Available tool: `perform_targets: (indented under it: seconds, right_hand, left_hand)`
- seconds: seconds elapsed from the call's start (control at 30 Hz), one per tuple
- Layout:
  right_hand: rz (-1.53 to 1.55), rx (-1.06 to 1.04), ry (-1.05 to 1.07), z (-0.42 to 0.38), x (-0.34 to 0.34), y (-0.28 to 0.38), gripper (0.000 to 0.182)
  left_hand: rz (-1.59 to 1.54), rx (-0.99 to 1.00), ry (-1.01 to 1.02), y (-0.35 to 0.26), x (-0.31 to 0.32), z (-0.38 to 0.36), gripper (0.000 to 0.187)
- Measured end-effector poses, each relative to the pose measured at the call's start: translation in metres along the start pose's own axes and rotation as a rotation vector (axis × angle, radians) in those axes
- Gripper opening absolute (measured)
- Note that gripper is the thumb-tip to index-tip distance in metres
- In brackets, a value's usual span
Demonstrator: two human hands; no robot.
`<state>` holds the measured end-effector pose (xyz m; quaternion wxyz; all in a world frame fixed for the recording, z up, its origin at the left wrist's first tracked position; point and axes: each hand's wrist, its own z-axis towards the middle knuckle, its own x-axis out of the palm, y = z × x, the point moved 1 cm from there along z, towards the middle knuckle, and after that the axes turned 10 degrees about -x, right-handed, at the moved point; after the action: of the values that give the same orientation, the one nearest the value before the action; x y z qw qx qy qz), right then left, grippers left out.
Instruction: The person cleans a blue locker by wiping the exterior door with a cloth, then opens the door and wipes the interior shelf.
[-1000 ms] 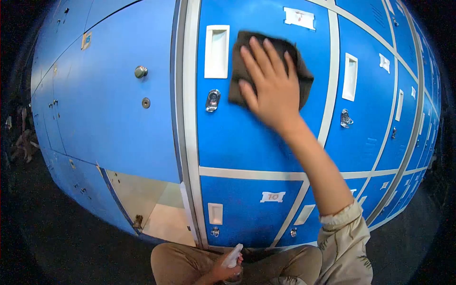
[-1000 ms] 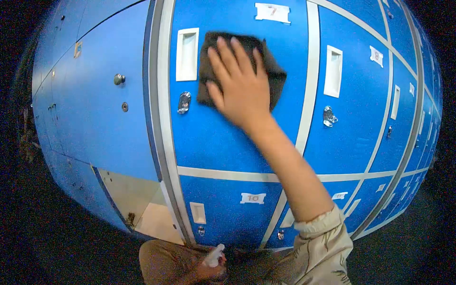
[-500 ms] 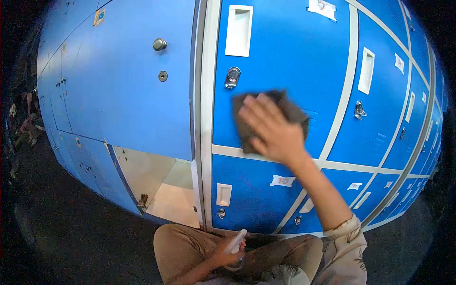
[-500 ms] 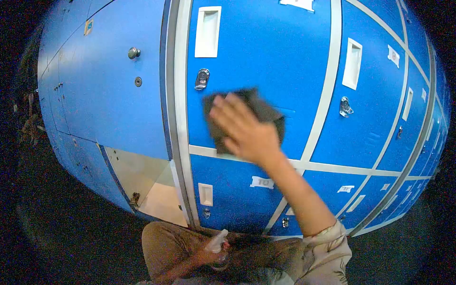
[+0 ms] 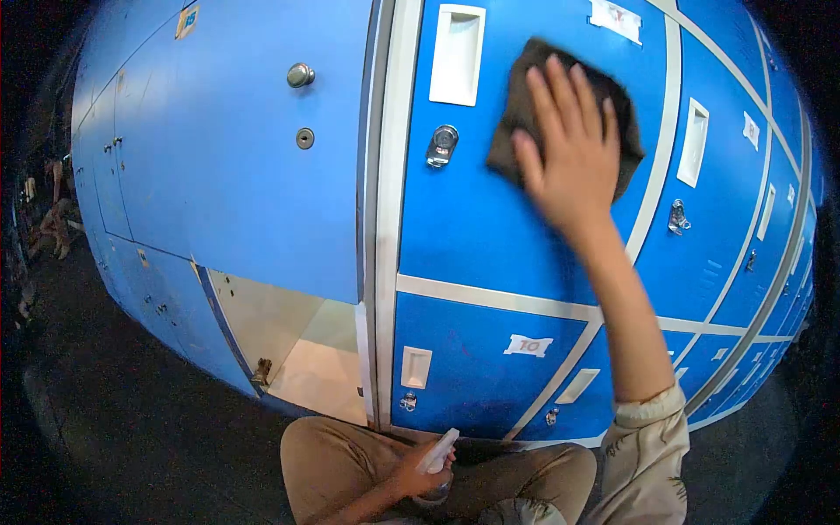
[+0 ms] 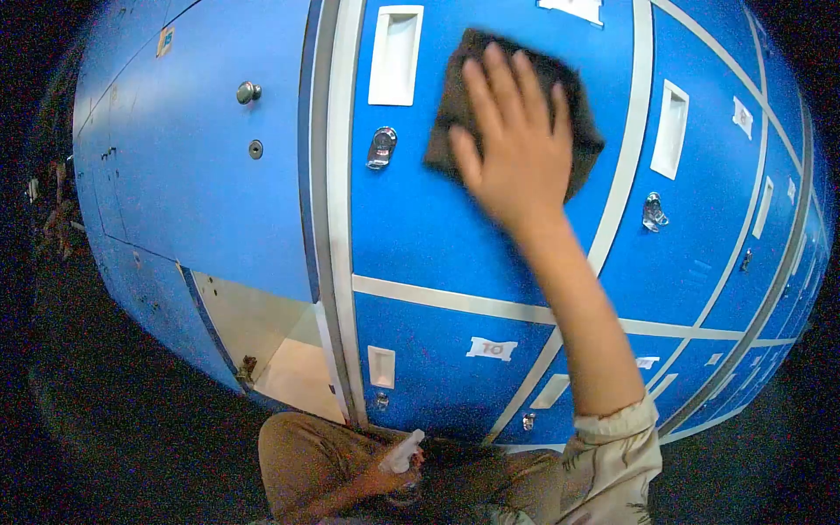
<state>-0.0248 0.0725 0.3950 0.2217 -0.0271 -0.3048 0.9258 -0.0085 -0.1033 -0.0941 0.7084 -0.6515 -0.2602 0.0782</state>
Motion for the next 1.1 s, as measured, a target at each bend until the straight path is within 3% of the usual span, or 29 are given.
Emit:
perform_targets:
  seconds: [0.03,0.17,0.27,0.33,0.37,0.43,0.5,0.57,0.6,0.63,0.7,0.77,0.8,0.83,0.9,0.97,1.07,1.1]
  right_hand:
    - [0.057,-0.001,0.082,-0.013,-0.006,0.017,0.065]
    - [0.394,-0.124,0.368,-0.076,-0.020,0.087,0.072]
    - [0.338,-0.385,0.419,-0.125,-0.025,0.128,0.074]
    - [0.320,-0.465,0.422,-0.132,-0.024,0.133,0.074]
    - [0.322,-0.486,0.421,-0.133,-0.023,0.132,0.074]
    - [0.381,-0.462,0.412,-0.113,-0.027,0.117,0.074]
    - [0.408,-0.297,0.378,-0.090,-0.021,0.090,0.076]
    - [0.515,0.012,0.269,-0.059,-0.012,0.050,0.067]
    - [0.186,-0.045,0.181,-0.036,-0.017,0.029,0.065]
    - [0.085,-0.029,0.108,-0.019,-0.013,0.011,0.063]
    - [-0.002,-0.045,-0.033,0.014,-0.001,-0.022,0.056]
    - [-0.055,-0.066,-0.136,0.038,0.012,-0.048,0.054]
    - [-0.075,-0.072,-0.160,0.044,0.013,-0.054,0.054]
    - [-0.076,-0.078,-0.119,0.047,0.007,-0.050,0.053]
    - [-0.058,-0.052,-0.127,0.037,0.009,-0.043,0.054]
    - [-0.017,-0.036,-0.098,0.020,0.006,-0.030,0.057]
    - [0.104,-0.029,0.115,-0.018,-0.013,0.005,0.065]
    - [0.148,-0.050,0.182,-0.035,-0.018,0.017,0.067]
  left_hand:
    - [0.004,0.045,-0.001,-0.014,0.005,-0.006,0.051]
    - [0.079,-0.092,0.014,-0.032,0.008,-0.012,0.050]
    - [0.119,-0.014,-0.011,-0.032,0.007,-0.012,0.049]
    - [0.376,0.039,-0.059,-0.041,0.007,-0.015,0.048]
    - [0.301,0.062,-0.012,-0.040,0.006,-0.013,0.048]
    - [0.220,0.102,0.039,-0.036,0.003,-0.011,0.048]
    - [0.274,0.132,0.008,-0.038,0.005,-0.013,0.050]
    - [0.223,0.120,0.006,-0.032,0.004,-0.008,0.052]
    - [0.113,0.091,0.039,-0.018,0.001,-0.005,0.054]
    - [0.005,0.058,0.072,-0.005,-0.004,-0.001,0.055]
    - [0.050,-0.113,0.106,0.029,-0.024,0.017,0.058]
    - [0.080,-0.102,0.097,0.024,-0.022,0.019,0.059]
    - [0.085,-0.006,0.072,-0.003,-0.007,0.005,0.059]
    - [0.088,0.091,0.045,-0.018,0.001,-0.003,0.059]
    - [0.027,-0.151,0.020,0.013,-0.012,0.012,0.058]
    - [0.028,-0.119,0.013,0.017,-0.013,0.013,0.057]
    - [0.084,0.167,0.010,-0.011,-0.001,-0.002,0.054]
    - [0.076,0.150,-0.003,-0.016,0.000,-0.004,0.052]
